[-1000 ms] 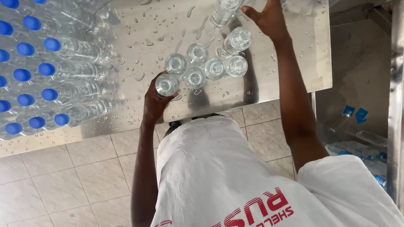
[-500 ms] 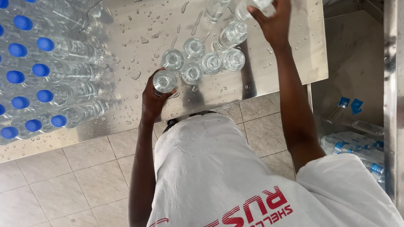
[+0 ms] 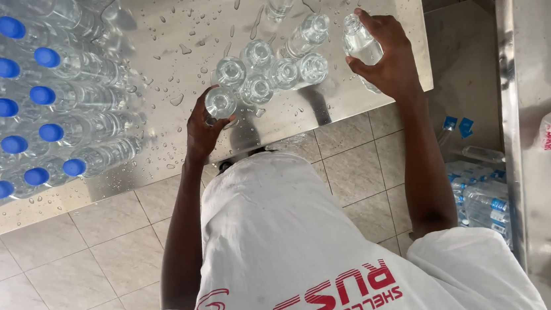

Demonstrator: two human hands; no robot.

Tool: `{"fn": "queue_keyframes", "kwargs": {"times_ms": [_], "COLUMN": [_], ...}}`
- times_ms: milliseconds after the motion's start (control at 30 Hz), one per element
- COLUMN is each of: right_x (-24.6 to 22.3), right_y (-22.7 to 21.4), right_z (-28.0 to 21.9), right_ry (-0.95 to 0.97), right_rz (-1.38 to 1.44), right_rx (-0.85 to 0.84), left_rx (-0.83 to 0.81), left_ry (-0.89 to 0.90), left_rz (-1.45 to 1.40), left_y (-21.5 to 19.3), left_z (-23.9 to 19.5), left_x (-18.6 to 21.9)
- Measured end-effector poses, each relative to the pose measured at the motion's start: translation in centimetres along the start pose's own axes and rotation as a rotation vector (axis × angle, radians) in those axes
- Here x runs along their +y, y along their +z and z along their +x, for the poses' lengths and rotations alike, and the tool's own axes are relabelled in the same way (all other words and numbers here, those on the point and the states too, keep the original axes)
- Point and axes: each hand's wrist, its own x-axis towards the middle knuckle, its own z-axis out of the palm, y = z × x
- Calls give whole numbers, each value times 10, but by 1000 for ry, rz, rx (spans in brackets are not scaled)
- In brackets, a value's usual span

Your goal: The person arranges empty plastic water bottles on a metal table and then screws blue caps onto them. The person picks up the bottles, aligns them, and secures the caps by hand, occasionally moving a blue basin of caps to access more.

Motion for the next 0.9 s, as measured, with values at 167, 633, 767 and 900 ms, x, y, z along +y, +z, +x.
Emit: {"fn": "queue_keyframes", "kwargs": {"times_ms": [167, 633, 767, 900], "right_x": [1, 1, 1, 14], "right_y": [5, 6, 7, 20], "right_z": [3, 10, 9, 2], "right_ry": [-7, 37, 33, -129], "right_rz": [-58, -110, -75, 78], "right_rx": [-15, -102, -84, 94], "left_rx": [-2, 16, 0, 2], "left_ry": [8, 43, 74, 9], "left_rz": [-15, -45, -37, 5], "left_y": [0, 2, 1, 0], "left_z": [0, 4, 5, 2], "left_x": [-5, -23, -23, -8]}}
